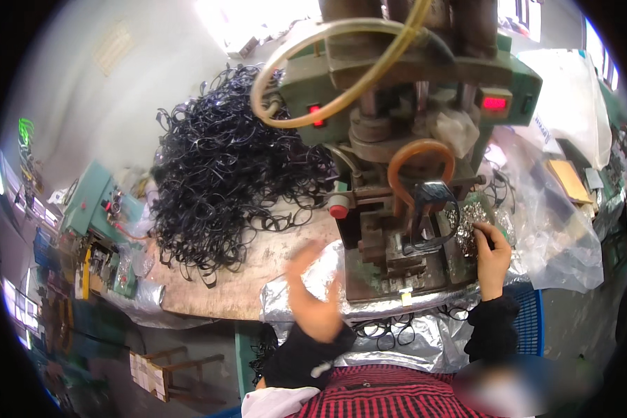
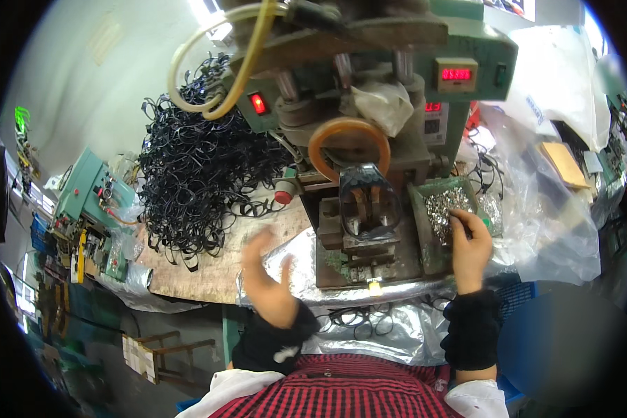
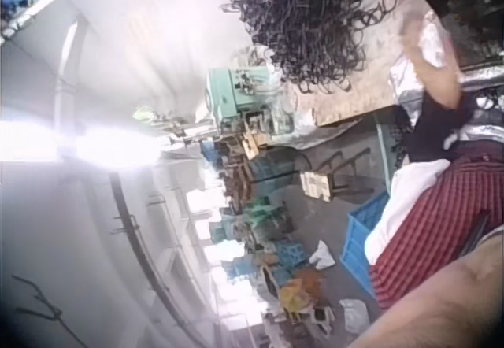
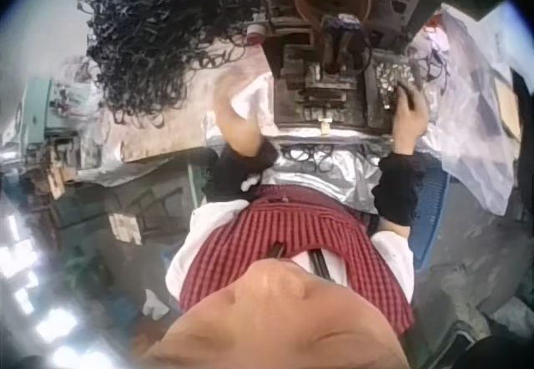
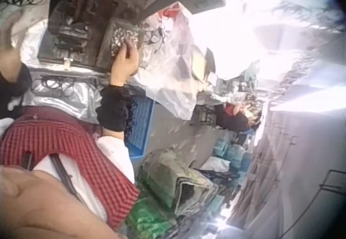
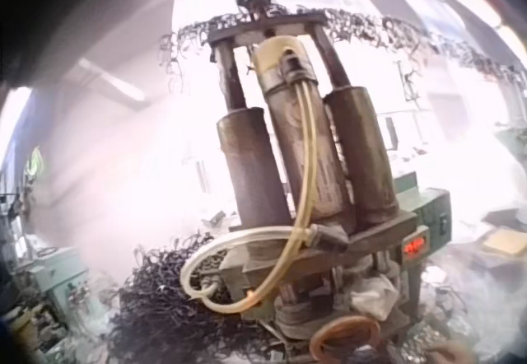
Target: The person repeatedly picks small metal pins and black wire loops, inserts them into a press machine, and removes the assembled components. The process is continuous and repetitive throughout the clip.
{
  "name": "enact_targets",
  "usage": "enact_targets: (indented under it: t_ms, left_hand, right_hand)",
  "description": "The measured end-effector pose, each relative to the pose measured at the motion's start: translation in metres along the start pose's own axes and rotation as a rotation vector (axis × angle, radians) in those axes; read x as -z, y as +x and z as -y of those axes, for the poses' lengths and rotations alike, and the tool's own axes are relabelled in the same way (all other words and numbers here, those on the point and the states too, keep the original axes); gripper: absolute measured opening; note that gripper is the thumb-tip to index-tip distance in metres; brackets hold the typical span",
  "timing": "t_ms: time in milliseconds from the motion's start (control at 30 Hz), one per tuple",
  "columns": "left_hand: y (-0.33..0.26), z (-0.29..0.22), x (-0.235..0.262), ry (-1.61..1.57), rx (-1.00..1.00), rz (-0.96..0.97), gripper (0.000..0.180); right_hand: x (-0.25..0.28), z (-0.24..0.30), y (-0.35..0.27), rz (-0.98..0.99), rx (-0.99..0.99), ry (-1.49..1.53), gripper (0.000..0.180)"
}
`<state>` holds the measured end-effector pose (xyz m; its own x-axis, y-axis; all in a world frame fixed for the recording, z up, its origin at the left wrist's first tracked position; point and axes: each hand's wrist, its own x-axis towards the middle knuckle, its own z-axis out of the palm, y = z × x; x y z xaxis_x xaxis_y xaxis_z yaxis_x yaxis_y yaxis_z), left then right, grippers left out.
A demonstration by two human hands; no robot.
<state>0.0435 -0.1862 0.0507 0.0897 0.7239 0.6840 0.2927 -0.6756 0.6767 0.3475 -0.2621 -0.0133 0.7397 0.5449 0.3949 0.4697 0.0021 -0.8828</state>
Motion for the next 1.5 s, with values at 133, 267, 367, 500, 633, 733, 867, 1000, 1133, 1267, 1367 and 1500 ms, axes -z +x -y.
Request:
enact_targets:
  t_ms: [133,267,367,500,633,733,867,1000,1133,1267,1367,1500]
  left_hand:
    - [0.066,0.133,0.033,-0.589,0.597,-0.399,0.035]
    - [0.111,0.266,0.049,0.374,0.583,-0.234,0.055]
    - [0.110,0.291,0.018,0.571,0.673,-0.237,0.057]
    - [0.072,0.325,0.014,-0.059,0.677,-0.337,0.025]
    - [0.042,0.263,0.011,-0.279,0.665,-0.192,0.019]
    - [0.023,0.244,0.003,-0.289,0.628,-0.130,0.026]
    - [0.025,0.234,0.002,0.353,0.244,-0.129,0.027]
    - [0.024,0.233,0.001,0.043,0.267,-0.215,0.027]
    - [0.017,0.142,-0.011,-0.252,0.251,-0.267,0.014]
    - [0.044,0.041,-0.016,-0.576,0.052,-0.192,0.011]
    - [0.074,-0.020,-0.011,-0.679,-0.221,-0.045,0.013]
    - [0.090,-0.041,-0.007,-0.682,-0.058,-0.012,0.009]
  right_hand:
    - [0.008,0.020,-0.003,0.067,-0.076,0.056,0.012]
    - [-0.012,0.037,0.001,0.100,-0.053,0.174,0.014]
    - [-0.010,0.026,0.002,0.090,-0.061,0.115,0.014]
    - [0.021,0.013,-0.022,-0.002,-0.104,0.011,0.013]
    - [0.057,0.005,-0.045,-0.106,-0.168,0.070,0.014]
    - [0.040,0.030,-0.043,-0.083,0.002,0.053,0.014]
    - [-0.001,0.101,-0.016,0.153,0.116,0.163,0.015]
    - [-0.050,0.094,-0.008,0.229,0.070,0.386,0.017]
    - [-0.057,0.103,-0.020,0.262,-0.116,0.626,0.032]
    - [-0.052,0.110,-0.016,0.316,-0.244,0.738,0.045]
    - [-0.047,0.129,-0.019,0.384,-0.282,0.778,0.043]
    - [-0.042,0.153,-0.030,0.389,-0.295,0.774,0.046]
